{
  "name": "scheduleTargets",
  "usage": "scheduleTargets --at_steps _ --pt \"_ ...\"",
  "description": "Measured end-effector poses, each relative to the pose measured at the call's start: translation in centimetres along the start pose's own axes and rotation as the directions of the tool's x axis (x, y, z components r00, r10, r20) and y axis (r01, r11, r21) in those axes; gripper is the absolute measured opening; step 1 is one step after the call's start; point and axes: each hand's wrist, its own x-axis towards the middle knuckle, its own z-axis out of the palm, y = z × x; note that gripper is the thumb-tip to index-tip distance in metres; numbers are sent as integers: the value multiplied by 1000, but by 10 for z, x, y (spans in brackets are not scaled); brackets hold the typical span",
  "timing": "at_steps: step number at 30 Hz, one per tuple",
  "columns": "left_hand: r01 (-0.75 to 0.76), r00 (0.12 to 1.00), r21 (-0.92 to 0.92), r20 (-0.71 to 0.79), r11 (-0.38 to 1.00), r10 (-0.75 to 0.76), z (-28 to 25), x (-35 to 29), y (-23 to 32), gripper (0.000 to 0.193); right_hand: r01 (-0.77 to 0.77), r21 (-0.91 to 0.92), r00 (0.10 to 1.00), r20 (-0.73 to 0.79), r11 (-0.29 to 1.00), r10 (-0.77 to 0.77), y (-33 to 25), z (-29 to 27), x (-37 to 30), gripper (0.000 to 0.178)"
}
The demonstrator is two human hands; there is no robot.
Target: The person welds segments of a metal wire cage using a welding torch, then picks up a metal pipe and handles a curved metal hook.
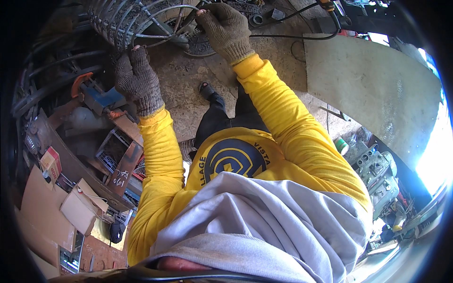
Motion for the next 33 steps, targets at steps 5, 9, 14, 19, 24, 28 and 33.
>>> scheduleTargets --at_steps 5,9,14,19,24,28,33 --pt "28 999 -60 -22 998 -30 2 -2 0 29 20 117 999 -32 993 -16 10 3 1 17" --pt "32 999 -26 11 999 -32 -3 0 8 30 28 28 1000 -2 999 -28 3 0 1 16" --pt "84 995 -26 63 996 -82 -5 2 14 28 60 59 998 -26 996 -58 8 1 0 17" --pt "-4 1000 -26 4 1000 4 -1 -2 -1 25 41 27 999 -7 999 -41 3 1 0 17" --pt "33 999 -31 24 999 -32 -2 0 6 25 -8 131 1000 -19 991 10 6 2 0 17" --pt "29 999 -33 31 999 -28 -2 -1 2 26 27 61 1000 -5 998 -26 6 1 0 16" --pt "3 1000 -28 18 1000 -3 -2 0 6 27 48 18 998 -41 999 -47 5 2 1 17"
